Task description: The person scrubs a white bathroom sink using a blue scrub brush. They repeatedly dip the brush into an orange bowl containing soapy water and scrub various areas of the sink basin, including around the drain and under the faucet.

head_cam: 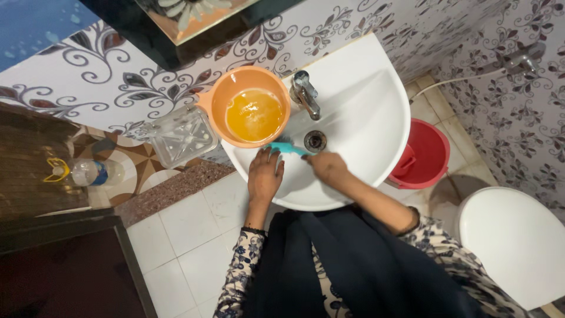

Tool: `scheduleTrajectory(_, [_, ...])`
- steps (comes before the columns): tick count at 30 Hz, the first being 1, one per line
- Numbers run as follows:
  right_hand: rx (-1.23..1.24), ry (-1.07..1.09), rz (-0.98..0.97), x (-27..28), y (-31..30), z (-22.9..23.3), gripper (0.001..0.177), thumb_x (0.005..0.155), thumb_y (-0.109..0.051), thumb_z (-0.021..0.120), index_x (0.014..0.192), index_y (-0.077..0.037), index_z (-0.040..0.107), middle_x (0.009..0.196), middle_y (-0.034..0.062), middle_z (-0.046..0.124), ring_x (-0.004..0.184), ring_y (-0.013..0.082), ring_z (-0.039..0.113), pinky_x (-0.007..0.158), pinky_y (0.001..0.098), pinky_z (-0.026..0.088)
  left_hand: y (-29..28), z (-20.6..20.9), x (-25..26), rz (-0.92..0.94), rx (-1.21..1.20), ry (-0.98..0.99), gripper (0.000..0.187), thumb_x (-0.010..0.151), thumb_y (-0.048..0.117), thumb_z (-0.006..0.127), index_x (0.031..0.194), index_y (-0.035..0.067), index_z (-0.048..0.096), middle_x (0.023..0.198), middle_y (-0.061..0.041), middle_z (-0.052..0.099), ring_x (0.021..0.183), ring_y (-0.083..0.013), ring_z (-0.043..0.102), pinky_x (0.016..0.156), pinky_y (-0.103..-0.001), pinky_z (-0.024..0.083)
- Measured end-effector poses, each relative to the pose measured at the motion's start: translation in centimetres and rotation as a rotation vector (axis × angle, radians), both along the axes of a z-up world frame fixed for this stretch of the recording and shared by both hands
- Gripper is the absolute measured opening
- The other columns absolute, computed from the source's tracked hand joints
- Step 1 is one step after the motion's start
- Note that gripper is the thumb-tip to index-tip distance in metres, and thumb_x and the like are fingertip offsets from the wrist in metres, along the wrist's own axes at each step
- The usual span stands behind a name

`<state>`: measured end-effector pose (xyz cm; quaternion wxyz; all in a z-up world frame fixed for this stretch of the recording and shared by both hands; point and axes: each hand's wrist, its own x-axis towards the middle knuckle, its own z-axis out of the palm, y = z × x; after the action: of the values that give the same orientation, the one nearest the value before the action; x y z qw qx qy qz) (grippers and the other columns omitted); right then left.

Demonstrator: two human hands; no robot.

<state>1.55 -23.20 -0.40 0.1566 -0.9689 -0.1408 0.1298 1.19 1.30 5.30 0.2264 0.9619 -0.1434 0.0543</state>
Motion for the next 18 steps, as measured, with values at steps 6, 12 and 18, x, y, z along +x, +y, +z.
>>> scheduleTrajectory(6, [-0.213, -0.111, -0.180, 2.5, -13.4, 7.4, 0.049, 0.087, -0.016, 0.054, 0.133, -0.028, 0.067, 0.098, 0.0152, 0.073, 0.080, 0.0346, 0.073, 0.068, 0.0472, 0.057, -0.1, 0.2, 0.2, -0.021, 0.023, 0.046, 0.037, 0.095, 0.028, 0.064, 0.127, 0.009, 0.067, 0.141, -0.016, 0.060, 0.135, -0.0378, 0.051, 0.111, -0.049, 0.040])
scheduleTrajectory(12, [-0.503, 0.013, -0.178, 1.4, -14.7, 7.8, 0.021, 0.107, -0.029, 0.054, 0.113, -0.022, 0.073, 0.102, 0.0104, 0.077, 0.084, 0.0261, 0.075, 0.073, 0.0416, 0.058, -0.1, -0.2, -0.4, -0.023, 0.020, 0.043, 0.037, 0.095, 0.028, 0.064, 0.126, 0.009, 0.067, 0.140, -0.018, 0.060, 0.134, -0.0396, 0.051, 0.110, -0.049, 0.040])
scheduleTrajectory(18, [-0.154, 0.034, 0.082, 0.8, -0.9, 4.4, 0.040, 0.100, -0.024, 0.047, 0.136, -0.036, 0.062, 0.111, 0.0140, 0.068, 0.093, 0.0362, 0.069, 0.078, 0.0485, 0.055, 0.2, 0.0, -0.2, -0.046, -0.012, 0.009, 0.037, 0.094, 0.027, 0.065, 0.125, 0.007, 0.068, 0.139, -0.019, 0.061, 0.130, -0.0410, 0.054, 0.110, -0.049, 0.042])
